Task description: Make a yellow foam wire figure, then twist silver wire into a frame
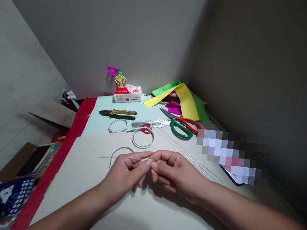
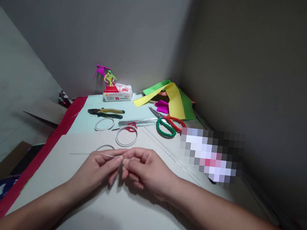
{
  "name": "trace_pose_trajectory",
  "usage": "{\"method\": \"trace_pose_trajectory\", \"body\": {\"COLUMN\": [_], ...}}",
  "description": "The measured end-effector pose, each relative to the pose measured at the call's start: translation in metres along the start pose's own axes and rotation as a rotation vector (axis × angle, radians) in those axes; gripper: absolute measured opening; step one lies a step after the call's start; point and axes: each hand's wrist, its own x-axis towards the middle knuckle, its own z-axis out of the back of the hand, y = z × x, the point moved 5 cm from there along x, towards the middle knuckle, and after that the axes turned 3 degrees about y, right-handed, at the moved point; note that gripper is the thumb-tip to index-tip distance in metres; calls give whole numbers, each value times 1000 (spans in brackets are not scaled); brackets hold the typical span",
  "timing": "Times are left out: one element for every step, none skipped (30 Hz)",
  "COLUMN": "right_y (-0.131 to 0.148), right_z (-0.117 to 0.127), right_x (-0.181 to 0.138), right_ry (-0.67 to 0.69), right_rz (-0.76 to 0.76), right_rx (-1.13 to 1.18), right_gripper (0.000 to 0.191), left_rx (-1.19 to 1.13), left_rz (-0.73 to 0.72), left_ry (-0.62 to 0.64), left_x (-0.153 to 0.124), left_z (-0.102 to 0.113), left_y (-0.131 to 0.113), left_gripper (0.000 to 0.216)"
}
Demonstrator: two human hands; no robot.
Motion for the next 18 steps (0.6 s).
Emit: {"method": "trace_pose_trajectory", "body": {"right_y": [-2,-3,-4,-4,-2,0,2,4,5,6,7,7,8,8,8,8,8,7], "right_z": [-1,-1,-1,-1,-1,-1,-2,-2,-2,-2,-2,-2,-2,-3,-3,-3,-2,-2], "right_x": [-1,-1,-2,-3,-4,-4,-5,-6,-7,-7,-7,-8,-8,-8,-8,-8,-8,-8], "right_ry": [-10,-23,-34,-44,-53,-62,-74,-87,-97,-106,-110,-111,-108,-104,-99,-95,-90,-87], "right_rz": [-6,-12,-16,-11,4,24,41,51,51,43,31,24,23,26,31,34,34,29], "right_rx": [-40,-84,-136,-194,-259,-327,-390,-443,-484,-512,-535,-554,-573,-593,-610,-625,-635,-640], "right_gripper": [18,19,18,18,19,20,21,22,22,22,22,21,21,20,21,21,21,21], "left_rx": [49,82,103,115,124,133,146,160,169,169,162,149,140,134,140,152,166,178], "left_rz": [-24,-55,-76,-83,-77,-62,-49,-41,-37,-34,-28,-20,-12,-8,-9,-13,-18,-22], "left_ry": [-23,-33,-47,-61,-74,-87,-100,-111,-114,-110,-99,-91,-87,-86,-95,-106,-117,-126], "left_x": [-2,-3,-4,-5,-5,-6,-6,-6,-6,-6,-6,-6,-7,-7,-7,-8,-8,-8], "left_z": [-2,-4,-4,-4,-4,-3,-2,-1,0,0,0,-1,-1,-1,-1,0,0,0], "left_y": [-3,-7,-9,-11,-11,-11,-10,-9,-8,-8,-7,-6,-6,-6,-6,-7,-8,-8], "left_gripper": [27,33,41,46,48,48,48,48,48,47,46,44,43,41,41,42,44,45]}}
